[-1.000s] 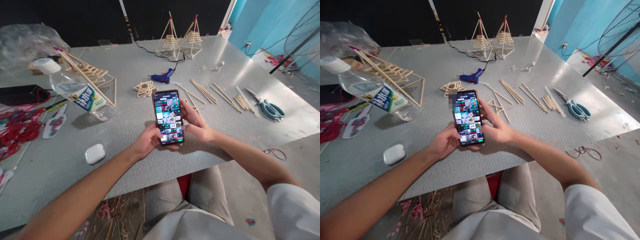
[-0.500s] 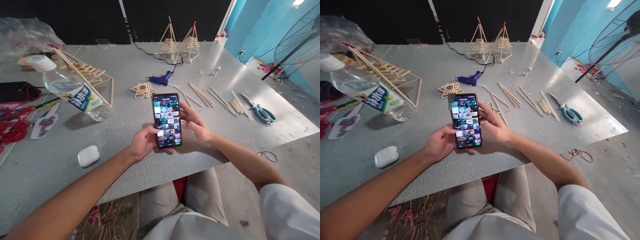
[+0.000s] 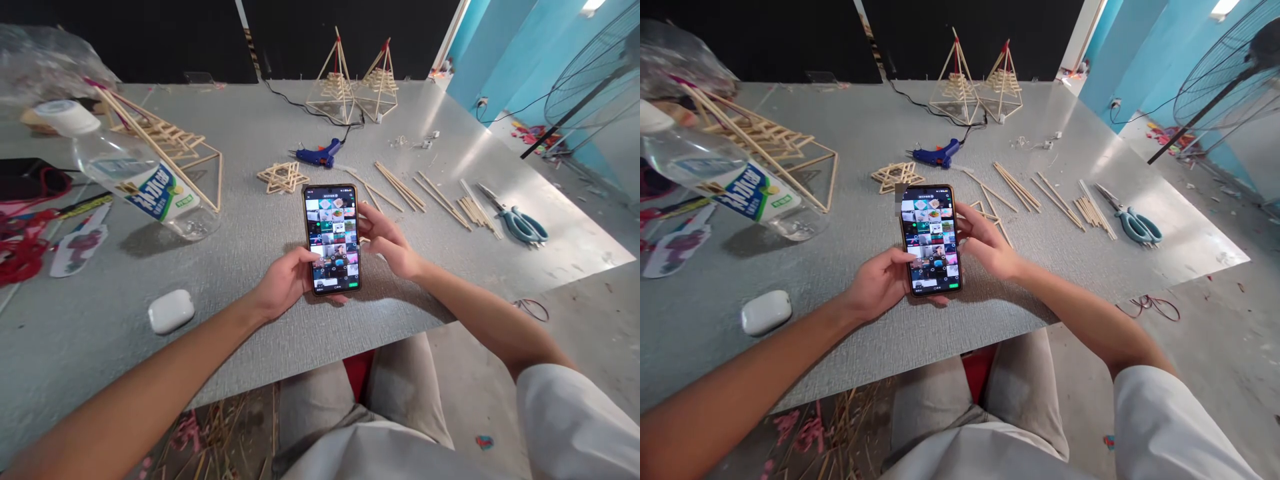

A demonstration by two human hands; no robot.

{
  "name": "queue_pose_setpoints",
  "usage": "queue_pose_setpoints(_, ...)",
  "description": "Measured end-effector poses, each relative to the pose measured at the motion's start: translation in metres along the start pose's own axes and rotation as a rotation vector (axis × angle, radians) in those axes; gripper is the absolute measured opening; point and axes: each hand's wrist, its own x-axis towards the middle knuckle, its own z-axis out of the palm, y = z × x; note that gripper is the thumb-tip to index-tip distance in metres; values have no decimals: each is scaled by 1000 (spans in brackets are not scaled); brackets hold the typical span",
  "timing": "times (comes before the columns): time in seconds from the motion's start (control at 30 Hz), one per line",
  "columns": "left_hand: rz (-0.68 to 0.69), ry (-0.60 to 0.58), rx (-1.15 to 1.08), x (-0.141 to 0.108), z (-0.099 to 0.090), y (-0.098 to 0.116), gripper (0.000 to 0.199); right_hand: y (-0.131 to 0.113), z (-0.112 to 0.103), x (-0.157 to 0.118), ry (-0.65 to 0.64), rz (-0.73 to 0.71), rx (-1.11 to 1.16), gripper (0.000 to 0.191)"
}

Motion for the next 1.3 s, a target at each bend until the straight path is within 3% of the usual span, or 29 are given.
queue_pose_setpoints(0.23, 34, -54, -24, -3, -2, 1, 42, 2, 0, 0, -7, 16, 7, 83)
queue_pose_setpoints(0.5, -4, 29, 25, 0, 0, 1, 44, 2, -1, -2, -55, -6, -2, 82)
queue_pose_setpoints(0.67, 14, 2, 22, 3, -1, 2, 57, 2, 0, -1, -53, -3, -24, 82)
queue_pose_setpoints(1.03, 112, -173, 10, 2, -9, -1, 63, -1, 0, -2, -54, -7, -37, 83)
queue_pose_setpoints(1.3, 104, -192, 14, 1, -12, -2, 66, 0, 0, -2, -42, 19, 15, 77)
